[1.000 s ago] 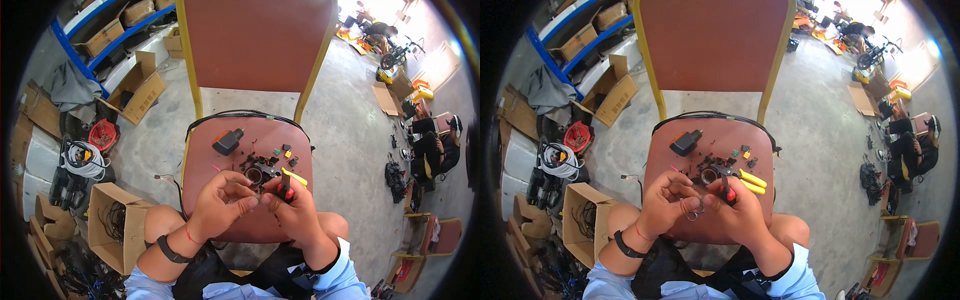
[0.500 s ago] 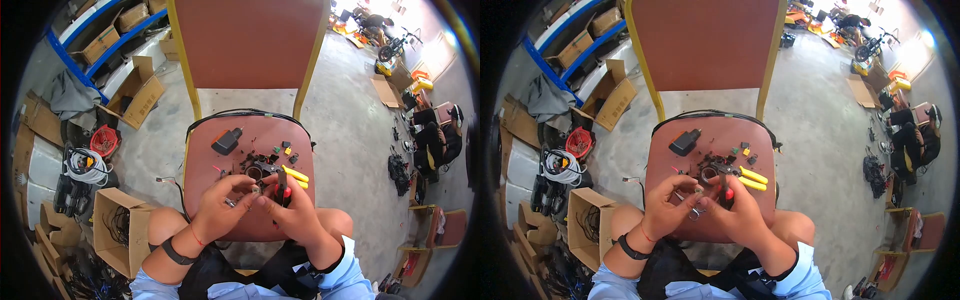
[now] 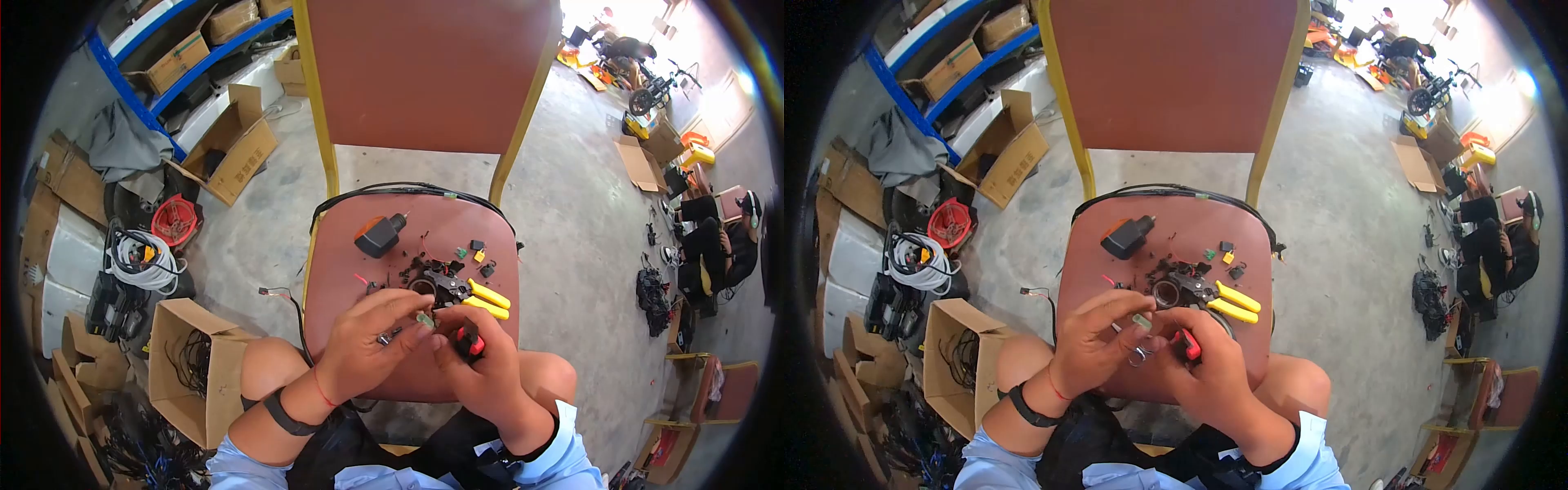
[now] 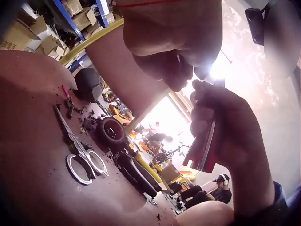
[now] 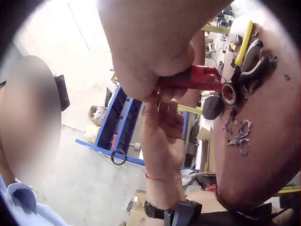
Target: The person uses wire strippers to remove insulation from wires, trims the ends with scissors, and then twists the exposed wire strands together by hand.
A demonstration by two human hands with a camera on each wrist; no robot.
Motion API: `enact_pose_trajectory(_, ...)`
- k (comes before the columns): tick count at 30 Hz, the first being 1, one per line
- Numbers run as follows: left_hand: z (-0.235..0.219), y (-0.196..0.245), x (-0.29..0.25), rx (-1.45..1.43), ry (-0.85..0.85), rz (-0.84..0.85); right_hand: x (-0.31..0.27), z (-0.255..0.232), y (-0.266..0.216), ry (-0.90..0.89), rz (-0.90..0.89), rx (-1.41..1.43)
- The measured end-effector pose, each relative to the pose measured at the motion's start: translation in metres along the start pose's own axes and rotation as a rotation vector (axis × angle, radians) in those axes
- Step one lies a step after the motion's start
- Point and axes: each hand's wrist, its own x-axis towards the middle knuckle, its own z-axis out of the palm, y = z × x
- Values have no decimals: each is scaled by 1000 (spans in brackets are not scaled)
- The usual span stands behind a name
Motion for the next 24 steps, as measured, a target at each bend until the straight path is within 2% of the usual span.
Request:
enact_pose_trajectory(2, 2, -1, 3, 98, 32, 67, 0, 0, 1, 10, -1, -25)
enact_pose_trajectory(8, 2, 2, 0, 146, -18, -31, 1, 0, 6, -45, 28, -66)
enact_pose_trajectory(11, 7, -1, 2, 195, 64, 39, -1, 1, 5, -62, 107, -5)
enact_pose_trajectory(13, 6, 1, 4, 249, 44, 57, -1, 0, 7, -81, 149, 37)
enact_pose_trajectory(17, 8, 0, 2, 254, -25, 13, -2, -4, 9, -16, 118, -12)
enact_pose_trajectory(18, 12, -3, -1, 248, -77, -9, -2, -8, 8, 0, 158, -89)
enact_pose_trajectory(21, 34, -20, -9, 235, -213, -60, -7, -26, 12, -76, 309, -277)
enact_pose_trajectory(24, 57, -35, -19, 263, -315, -77, -16, -44, 19, -215, 329, -428)
